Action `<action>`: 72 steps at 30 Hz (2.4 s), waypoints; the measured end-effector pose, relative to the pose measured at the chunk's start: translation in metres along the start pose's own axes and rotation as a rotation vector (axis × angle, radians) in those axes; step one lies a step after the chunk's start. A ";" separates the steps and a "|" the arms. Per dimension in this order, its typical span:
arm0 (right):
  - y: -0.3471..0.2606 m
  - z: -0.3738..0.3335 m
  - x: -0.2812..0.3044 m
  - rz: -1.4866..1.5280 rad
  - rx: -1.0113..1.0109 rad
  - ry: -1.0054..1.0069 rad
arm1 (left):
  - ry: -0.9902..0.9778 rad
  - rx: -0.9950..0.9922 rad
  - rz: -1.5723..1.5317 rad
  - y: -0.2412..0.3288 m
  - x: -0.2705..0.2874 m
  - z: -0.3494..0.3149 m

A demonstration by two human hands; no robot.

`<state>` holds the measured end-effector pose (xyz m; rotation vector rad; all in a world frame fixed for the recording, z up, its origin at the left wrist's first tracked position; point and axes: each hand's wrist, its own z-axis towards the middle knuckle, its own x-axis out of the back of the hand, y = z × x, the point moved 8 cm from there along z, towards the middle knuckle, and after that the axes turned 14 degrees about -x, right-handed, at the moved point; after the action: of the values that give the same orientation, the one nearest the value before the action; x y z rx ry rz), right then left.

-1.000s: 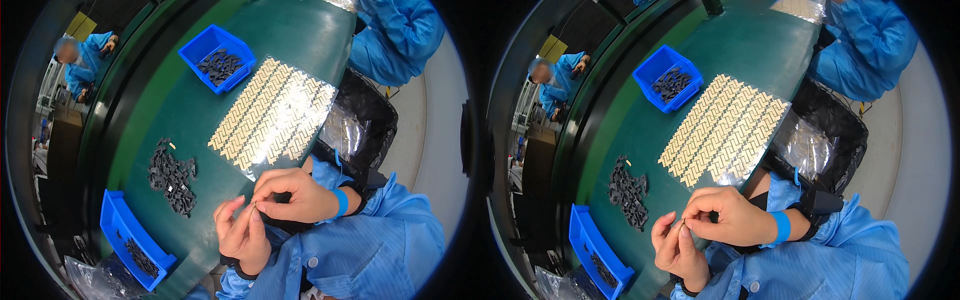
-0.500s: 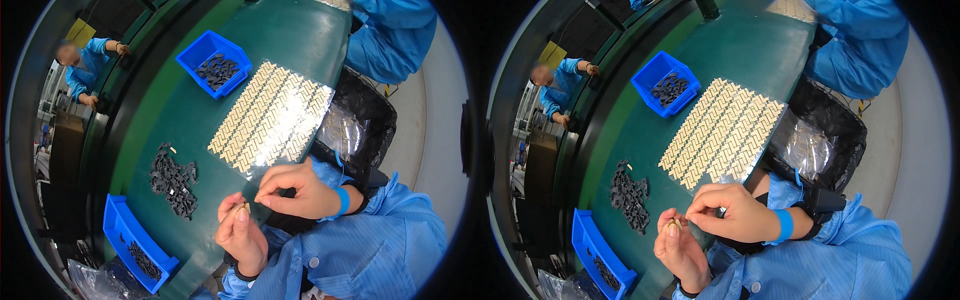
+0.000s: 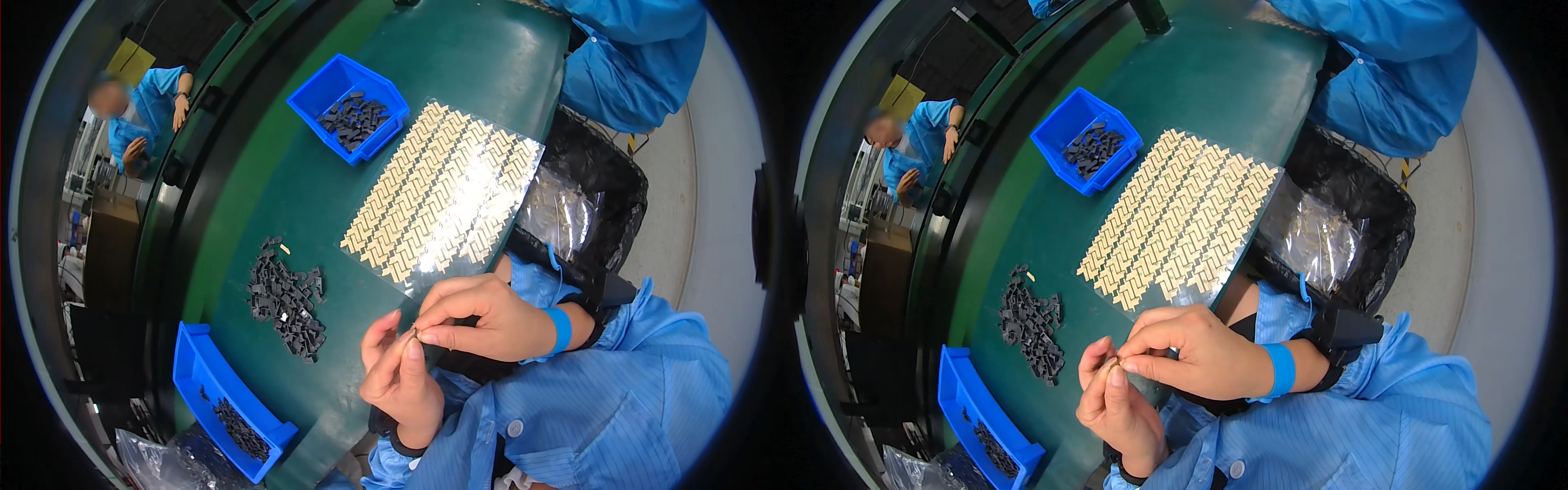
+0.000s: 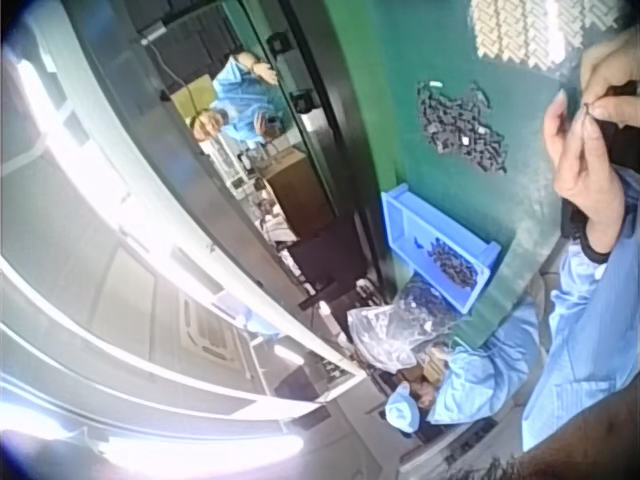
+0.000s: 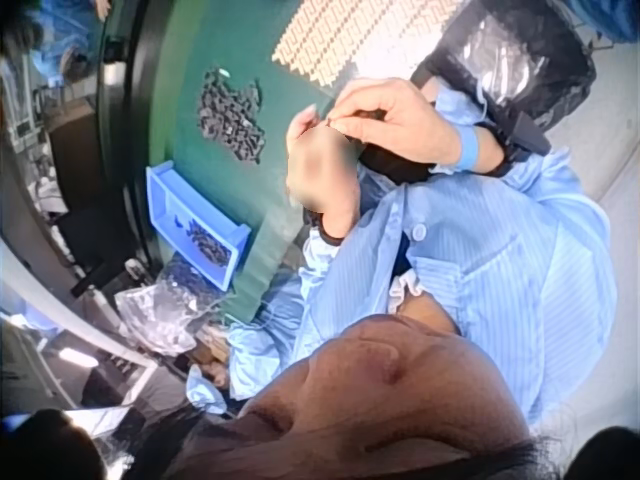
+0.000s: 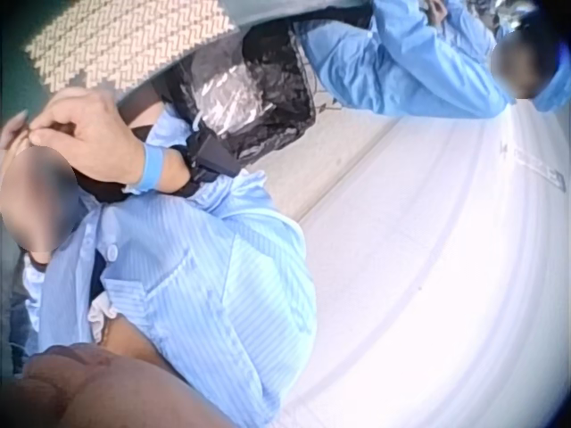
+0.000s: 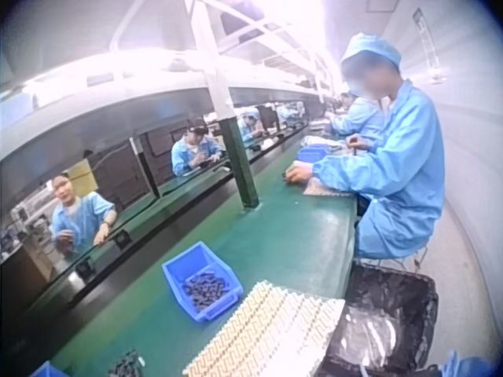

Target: Assembling small black plastic parts into a yellow patterned template on a factory production line.

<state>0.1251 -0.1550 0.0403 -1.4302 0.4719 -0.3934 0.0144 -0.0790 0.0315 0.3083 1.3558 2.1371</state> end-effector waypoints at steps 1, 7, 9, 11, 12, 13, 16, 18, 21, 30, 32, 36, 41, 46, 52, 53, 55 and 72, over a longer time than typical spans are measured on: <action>0.001 0.000 0.000 0.002 -0.003 0.004 | -0.004 0.004 0.000 -0.001 -0.001 0.000; 0.005 -0.001 0.002 0.075 -0.091 0.001 | 0.039 0.134 -0.127 -0.008 -0.003 -0.007; 0.004 -0.002 0.003 0.066 -0.096 -0.024 | 0.048 0.171 -0.201 -0.010 -0.005 -0.006; 0.004 -0.002 0.006 0.056 -0.067 0.001 | 0.039 0.145 -0.170 -0.010 -0.007 -0.004; 0.003 -0.003 0.007 0.047 -0.041 0.021 | 0.035 0.121 -0.136 -0.009 -0.007 -0.002; 0.003 -0.003 0.008 0.048 -0.042 0.024 | 0.032 0.122 -0.136 -0.009 -0.009 -0.002; 0.002 -0.004 0.009 0.040 -0.028 0.027 | 0.011 0.037 -0.014 -0.002 -0.011 -0.001; 0.004 -0.003 0.009 0.050 -0.068 0.019 | 0.034 0.054 -0.053 -0.003 -0.012 -0.002; 0.006 -0.003 0.009 0.099 -0.107 -0.004 | 0.041 0.162 -0.207 -0.013 -0.012 -0.008; 0.004 -0.006 0.011 0.112 -0.054 0.030 | -0.029 -0.006 -0.009 0.001 -0.015 -0.001; 0.005 -0.005 0.011 0.107 -0.099 0.002 | -0.025 0.005 -0.022 -0.001 -0.016 -0.001; 0.009 -0.006 0.010 0.146 -0.159 -0.025 | 0.011 0.114 -0.149 -0.009 -0.017 -0.007; 0.005 -0.007 0.034 0.090 -0.127 0.077 | 0.076 0.334 -0.401 -0.016 -0.019 -0.008; -0.012 -0.014 0.155 -0.451 -0.021 0.443 | 0.187 0.261 -0.308 0.012 0.010 0.013; 0.021 -0.052 0.237 -1.329 -0.159 0.562 | -0.129 -0.285 0.295 0.052 0.021 0.030; 0.023 -0.055 0.242 -1.331 -0.163 0.562 | -0.130 -0.282 0.294 0.051 0.021 0.030; 0.017 -0.048 0.238 -1.461 -0.070 0.652 | -0.275 -0.624 0.573 0.077 0.010 0.026; 0.009 0.026 -0.033 0.077 -0.355 -0.678 | -0.638 -1.041 1.163 0.088 0.005 -0.007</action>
<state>0.1106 -0.1144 0.0358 -1.7713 0.0381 0.2580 -0.0237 -0.1082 0.1053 1.3727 -0.5519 2.8207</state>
